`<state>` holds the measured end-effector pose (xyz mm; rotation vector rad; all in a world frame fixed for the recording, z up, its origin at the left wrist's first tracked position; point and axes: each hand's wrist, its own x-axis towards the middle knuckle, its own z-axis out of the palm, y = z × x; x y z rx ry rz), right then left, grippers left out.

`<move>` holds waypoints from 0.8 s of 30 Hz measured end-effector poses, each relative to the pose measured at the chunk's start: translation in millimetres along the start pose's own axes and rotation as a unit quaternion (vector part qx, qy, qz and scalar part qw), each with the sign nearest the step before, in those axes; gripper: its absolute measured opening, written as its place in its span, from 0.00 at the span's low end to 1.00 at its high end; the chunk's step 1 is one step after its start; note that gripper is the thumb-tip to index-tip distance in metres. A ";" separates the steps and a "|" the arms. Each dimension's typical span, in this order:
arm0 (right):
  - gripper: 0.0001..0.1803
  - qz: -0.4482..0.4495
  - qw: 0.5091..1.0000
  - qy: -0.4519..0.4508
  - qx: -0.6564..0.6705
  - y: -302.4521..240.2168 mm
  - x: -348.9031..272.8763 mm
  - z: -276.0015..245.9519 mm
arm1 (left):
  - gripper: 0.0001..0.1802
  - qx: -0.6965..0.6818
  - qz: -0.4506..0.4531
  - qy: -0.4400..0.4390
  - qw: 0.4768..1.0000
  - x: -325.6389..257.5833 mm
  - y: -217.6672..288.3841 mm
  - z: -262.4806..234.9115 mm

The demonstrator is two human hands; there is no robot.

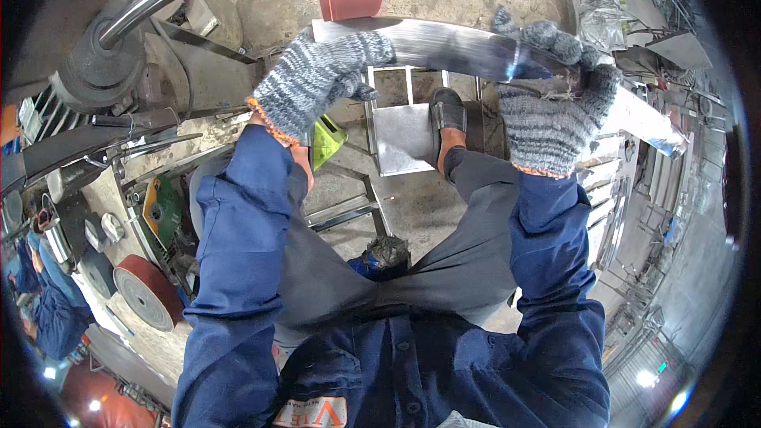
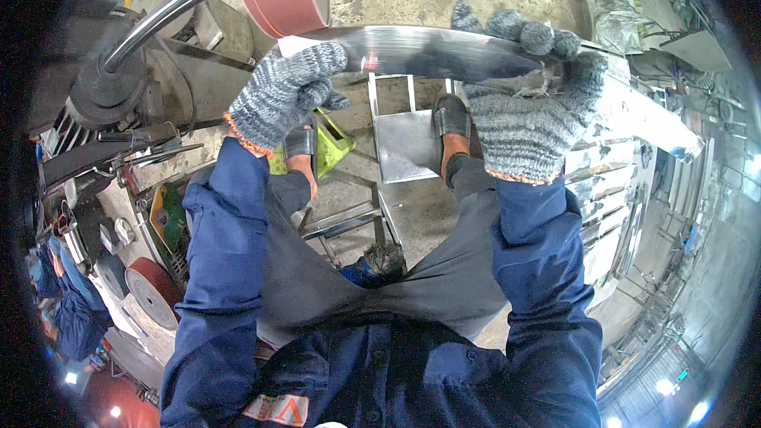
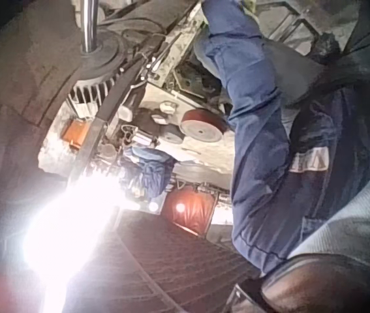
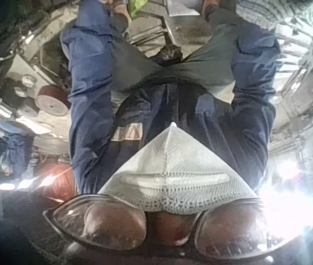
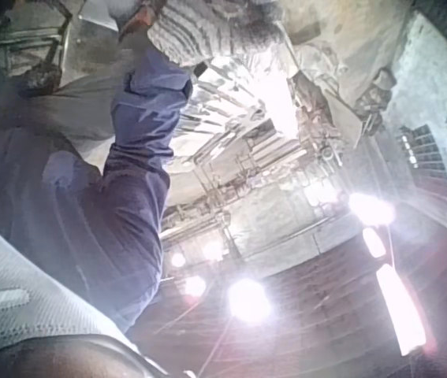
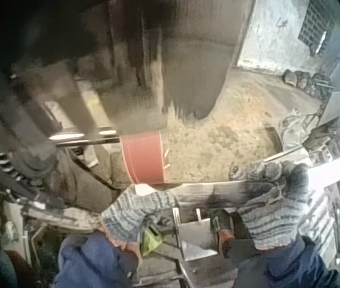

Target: Polishing curved metal parts on a belt sander.

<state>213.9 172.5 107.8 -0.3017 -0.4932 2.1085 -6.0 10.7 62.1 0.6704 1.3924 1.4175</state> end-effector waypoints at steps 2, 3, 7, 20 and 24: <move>0.19 -0.007 0.999 0.019 -0.046 1.8 -0.7 -0.3 | 0.14 -0.127 -0.096 0.012 0.987 -3.9 4.0 -3.7; 0.20 0.025 0.999 -0.037 -0.001 4.1 -1.7 -0.2 | 0.12 -0.120 -0.123 0.035 0.985 -6.1 8.4 -2.6; 0.20 0.089 0.994 -0.049 -0.029 -8.0 -10.9 -2.1 | 0.15 -0.189 -0.129 0.012 0.973 -19.5 -9.0 1.9; 0.19 0.036 0.982 -0.183 0.013 -65.3 -36.3 9.2 | 0.62 -0.087 0.227 -0.177 0.954 -55.5 -58.3 38.8; 0.18 0.028 0.983 -0.182 0.021 -77.8 -39.7 5.5 | 0.67 -0.032 0.318 -0.163 0.933 -49.2 -54.2 49.2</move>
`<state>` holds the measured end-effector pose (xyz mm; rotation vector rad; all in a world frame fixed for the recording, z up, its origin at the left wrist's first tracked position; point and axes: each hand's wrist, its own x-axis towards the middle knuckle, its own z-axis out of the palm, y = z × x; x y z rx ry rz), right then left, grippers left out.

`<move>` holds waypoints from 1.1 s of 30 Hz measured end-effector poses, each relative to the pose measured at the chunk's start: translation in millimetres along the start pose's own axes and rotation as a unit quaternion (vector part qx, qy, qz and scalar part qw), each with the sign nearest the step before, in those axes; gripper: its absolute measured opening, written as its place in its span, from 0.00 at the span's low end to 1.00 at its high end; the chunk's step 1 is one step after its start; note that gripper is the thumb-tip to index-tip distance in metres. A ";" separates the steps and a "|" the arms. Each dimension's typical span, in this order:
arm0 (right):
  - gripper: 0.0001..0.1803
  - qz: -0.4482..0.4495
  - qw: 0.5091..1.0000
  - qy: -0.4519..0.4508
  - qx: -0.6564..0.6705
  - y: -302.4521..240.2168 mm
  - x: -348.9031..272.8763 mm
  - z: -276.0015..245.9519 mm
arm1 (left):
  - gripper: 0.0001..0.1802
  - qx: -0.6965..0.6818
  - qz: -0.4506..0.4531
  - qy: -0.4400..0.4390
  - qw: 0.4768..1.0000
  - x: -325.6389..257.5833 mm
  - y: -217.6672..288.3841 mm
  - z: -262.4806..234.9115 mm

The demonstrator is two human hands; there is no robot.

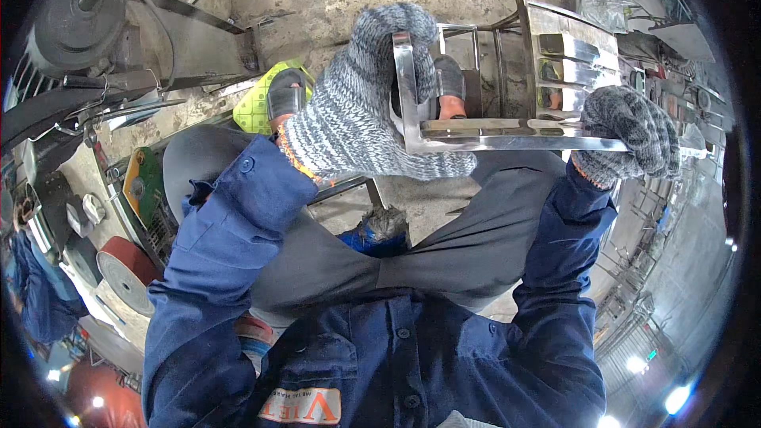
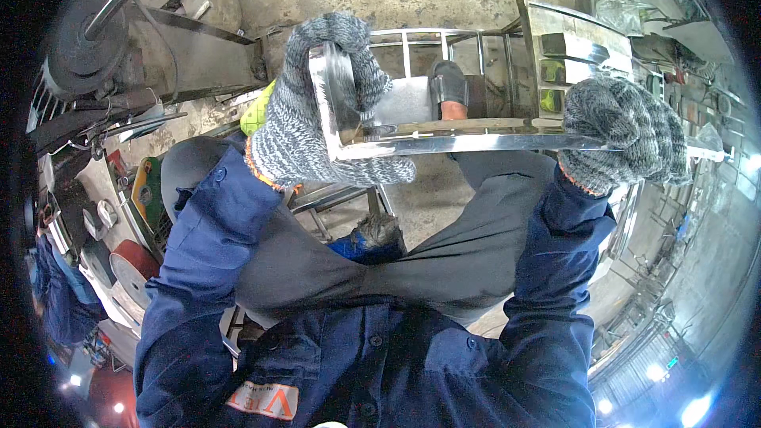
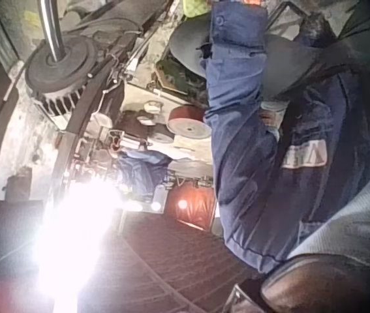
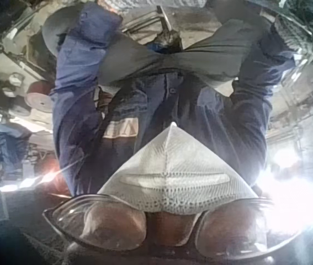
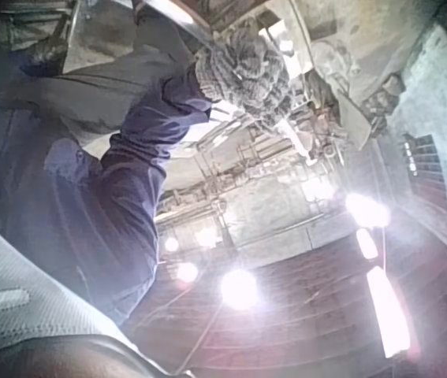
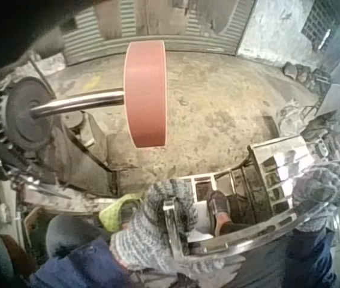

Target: Polishing curved metal parts on a belt sander.

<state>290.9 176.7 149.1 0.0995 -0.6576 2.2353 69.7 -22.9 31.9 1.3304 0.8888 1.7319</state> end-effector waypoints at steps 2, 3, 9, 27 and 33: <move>0.17 0.016 1.000 -0.004 0.012 -4.2 0.3 -6.8 | 0.72 0.020 -0.029 -0.023 0.999 -2.8 0.4 -3.8; 0.16 0.031 0.999 -0.008 0.019 -5.8 1.2 -7.7 | 0.72 0.021 -0.029 -0.024 0.999 -2.3 1.5 -5.0; 0.16 -0.014 0.978 0.009 0.206 14.9 11.2 -10.7 | 0.65 -0.273 -0.189 0.132 0.934 -0.9 -12.5 -9.4; 0.28 0.025 0.990 0.122 -0.073 49.3 38.9 -49.1 | 0.13 -0.101 -0.328 0.237 0.909 58.9 20.8 -51.4; 0.22 -0.044 0.978 0.161 -0.127 50.2 41.3 -54.2 | 0.14 -0.165 -0.334 0.225 0.901 56.8 3.8 -59.0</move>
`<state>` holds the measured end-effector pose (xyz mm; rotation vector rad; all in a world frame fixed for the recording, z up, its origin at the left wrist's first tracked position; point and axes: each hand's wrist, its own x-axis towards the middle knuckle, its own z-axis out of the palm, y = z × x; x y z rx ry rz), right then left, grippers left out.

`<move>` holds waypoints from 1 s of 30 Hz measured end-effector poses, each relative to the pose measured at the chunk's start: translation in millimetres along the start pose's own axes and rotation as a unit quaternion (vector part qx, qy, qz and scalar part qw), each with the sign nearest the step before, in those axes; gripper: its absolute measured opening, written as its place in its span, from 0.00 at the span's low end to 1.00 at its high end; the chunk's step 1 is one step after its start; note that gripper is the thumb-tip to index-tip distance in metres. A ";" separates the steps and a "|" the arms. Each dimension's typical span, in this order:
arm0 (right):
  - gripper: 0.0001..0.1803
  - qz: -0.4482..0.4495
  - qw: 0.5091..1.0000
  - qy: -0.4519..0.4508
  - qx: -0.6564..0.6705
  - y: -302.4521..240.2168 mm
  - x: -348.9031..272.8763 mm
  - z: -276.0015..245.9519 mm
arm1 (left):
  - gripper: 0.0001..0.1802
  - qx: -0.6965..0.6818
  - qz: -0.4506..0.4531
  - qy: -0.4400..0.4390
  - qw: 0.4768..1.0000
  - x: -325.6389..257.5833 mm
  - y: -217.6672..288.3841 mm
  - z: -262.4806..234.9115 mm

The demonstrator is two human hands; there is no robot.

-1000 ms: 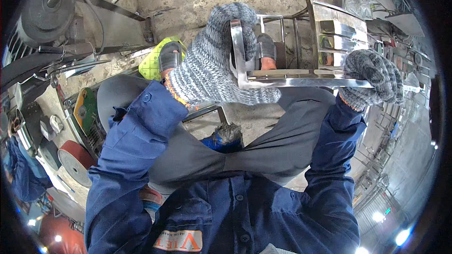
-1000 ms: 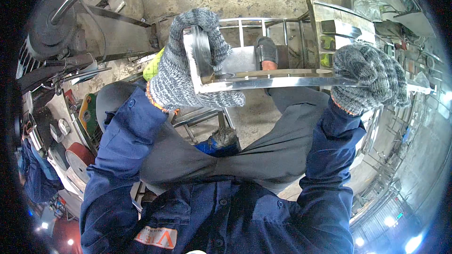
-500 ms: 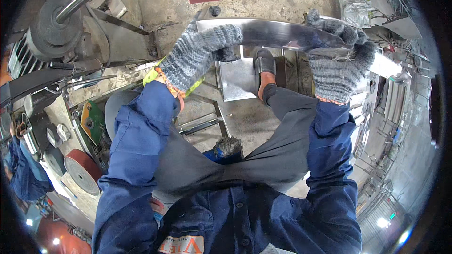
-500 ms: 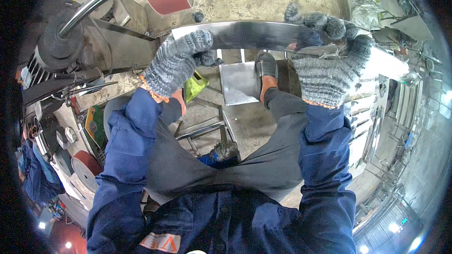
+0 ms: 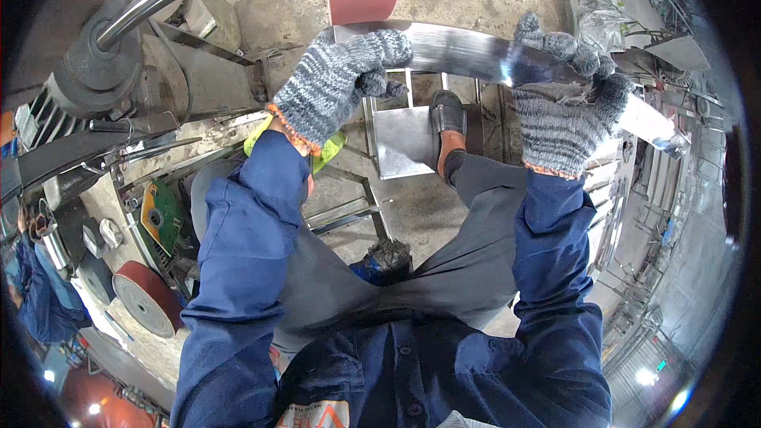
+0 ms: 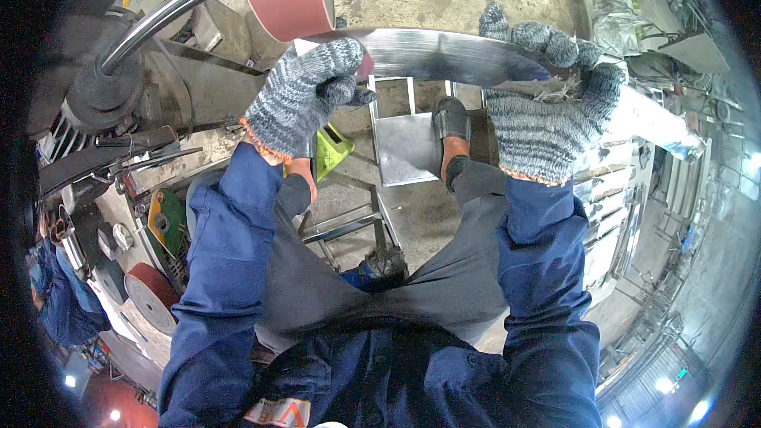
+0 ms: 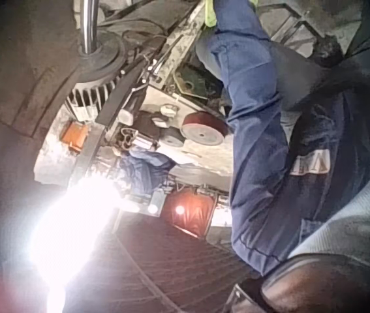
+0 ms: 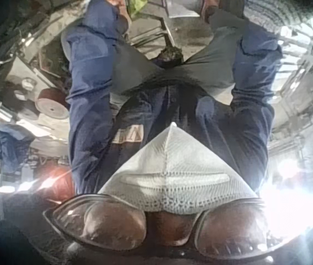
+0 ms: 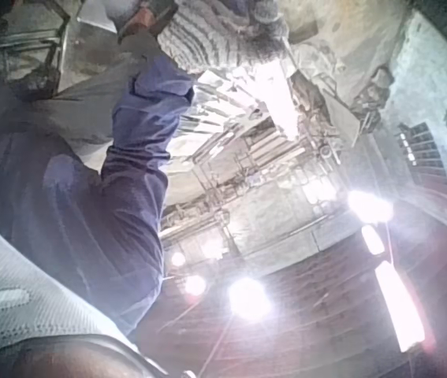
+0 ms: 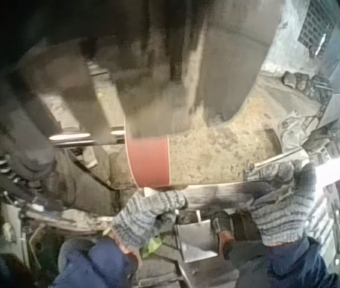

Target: Polishing curved metal parts on a belt sander.

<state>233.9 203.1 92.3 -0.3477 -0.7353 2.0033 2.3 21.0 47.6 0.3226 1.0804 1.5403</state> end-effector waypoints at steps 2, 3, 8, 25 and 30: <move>0.21 -0.012 0.994 0.040 -0.099 -1.3 -1.0 0.7 | 0.13 0.022 -0.005 0.001 1.000 1.7 0.4 2.3; 0.18 0.002 0.999 0.039 -0.031 3.4 -3.2 14.0 | 0.12 0.045 -0.008 0.003 0.999 2.8 2.0 3.5; 0.18 0.034 0.999 0.035 0.008 -0.7 -14.6 26.4 | 0.11 0.034 0.034 0.039 0.998 -12.8 2.4 9.5; 0.18 -0.017 0.995 0.097 0.017 -0.3 -20.0 33.5 | 0.11 0.046 0.019 0.030 0.998 -13.5 8.2 17.3; 0.16 0.058 0.998 0.006 -0.004 -7.4 -40.3 36.0 | 0.23 0.042 0.009 -0.035 0.998 -35.1 -1.9 -5.4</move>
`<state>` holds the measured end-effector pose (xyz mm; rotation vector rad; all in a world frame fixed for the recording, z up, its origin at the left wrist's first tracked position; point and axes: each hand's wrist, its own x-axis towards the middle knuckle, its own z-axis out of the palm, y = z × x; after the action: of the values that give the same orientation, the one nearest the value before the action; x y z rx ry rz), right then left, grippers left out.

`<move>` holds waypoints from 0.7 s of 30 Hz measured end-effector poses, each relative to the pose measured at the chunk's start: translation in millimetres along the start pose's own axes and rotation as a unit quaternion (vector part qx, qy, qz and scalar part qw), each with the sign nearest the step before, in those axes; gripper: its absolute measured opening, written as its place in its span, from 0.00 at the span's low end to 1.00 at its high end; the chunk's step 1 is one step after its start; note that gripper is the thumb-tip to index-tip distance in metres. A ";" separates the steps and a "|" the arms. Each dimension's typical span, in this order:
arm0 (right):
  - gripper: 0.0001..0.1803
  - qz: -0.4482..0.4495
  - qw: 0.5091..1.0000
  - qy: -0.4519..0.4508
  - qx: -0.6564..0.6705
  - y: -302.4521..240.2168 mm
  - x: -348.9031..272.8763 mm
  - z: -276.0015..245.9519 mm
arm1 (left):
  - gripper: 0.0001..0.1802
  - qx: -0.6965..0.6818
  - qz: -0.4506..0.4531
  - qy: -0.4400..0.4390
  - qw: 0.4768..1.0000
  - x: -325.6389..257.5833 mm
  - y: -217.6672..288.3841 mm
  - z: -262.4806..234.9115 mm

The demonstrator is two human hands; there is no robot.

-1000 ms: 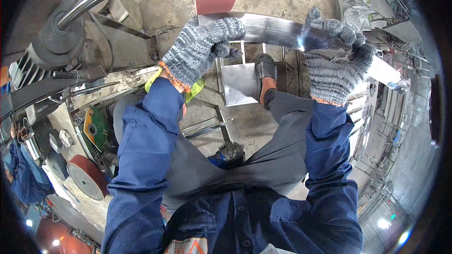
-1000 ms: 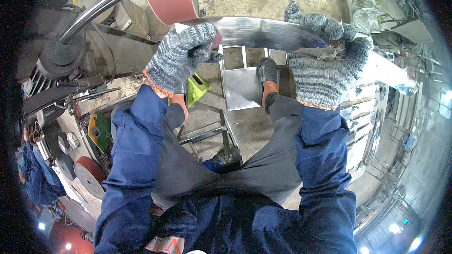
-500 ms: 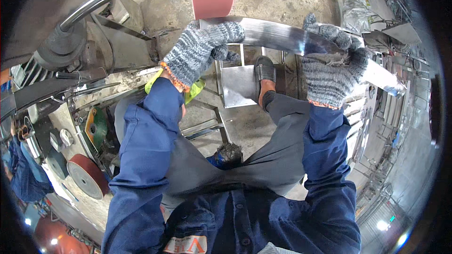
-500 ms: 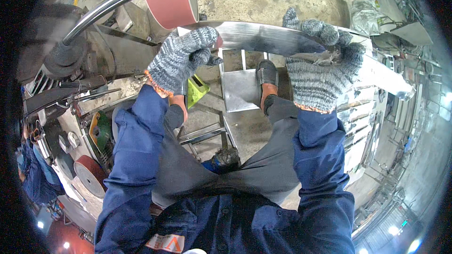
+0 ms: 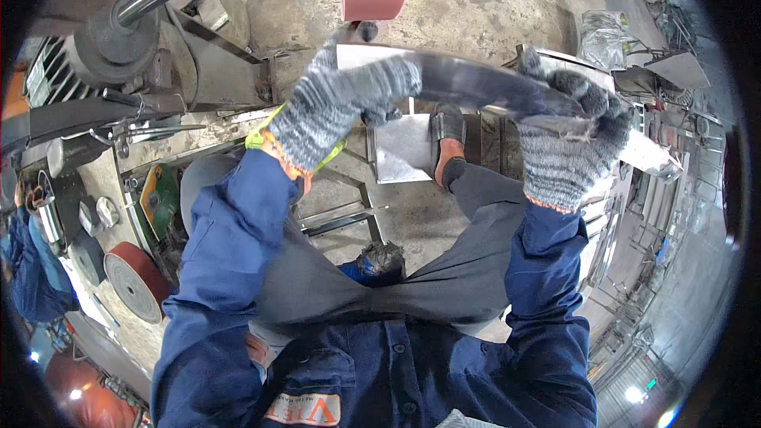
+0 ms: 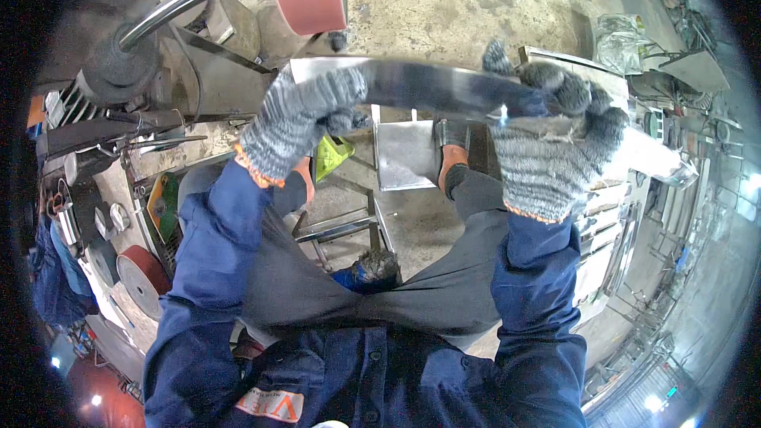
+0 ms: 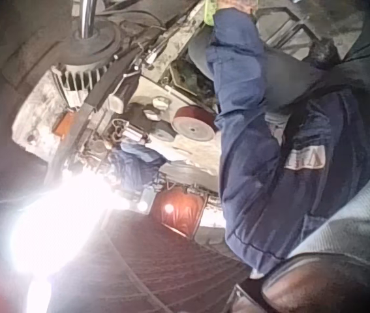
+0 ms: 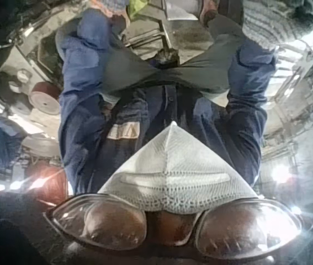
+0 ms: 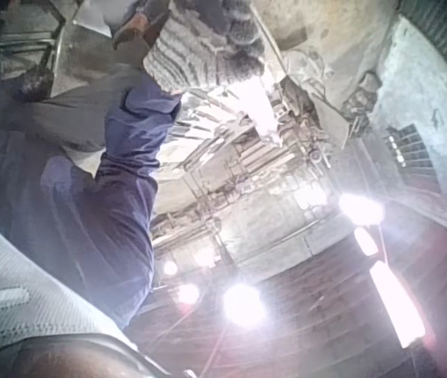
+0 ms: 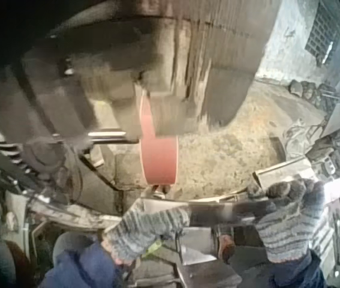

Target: Polishing curved metal parts on a belt sander.

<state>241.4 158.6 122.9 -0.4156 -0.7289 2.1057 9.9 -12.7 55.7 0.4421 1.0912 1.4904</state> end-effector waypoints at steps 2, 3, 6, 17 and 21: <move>0.20 -0.298 0.563 0.141 -0.758 -17.1 -6.8 -75.2 | 0.46 0.087 0.047 0.016 0.995 -16.1 2.0 24.7; 0.17 -0.218 0.570 0.028 -0.792 -24.7 -22.8 -35.7 | 0.46 0.084 0.052 0.028 0.995 -23.5 3.8 25.1; 0.12 -0.196 0.824 -0.144 -0.512 -37.5 -59.5 -23.6 | 0.54 0.062 0.144 -0.084 0.984 -37.8 -2.1 35.0; 0.15 -0.089 0.957 -0.200 -0.188 -13.4 -203.4 -31.0 | 0.62 0.178 0.255 -0.295 0.904 -36.5 -8.1 48.3; 0.04 -0.072 0.985 -0.059 -0.146 -14.3 -238.5 -27.6 | 0.62 0.173 0.166 -0.290 0.926 -46.2 -4.4 53.0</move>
<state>404.4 -18.1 118.4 -0.3862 -1.1116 1.9040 65.7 -35.7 92.1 1.2839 0.8174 1.3147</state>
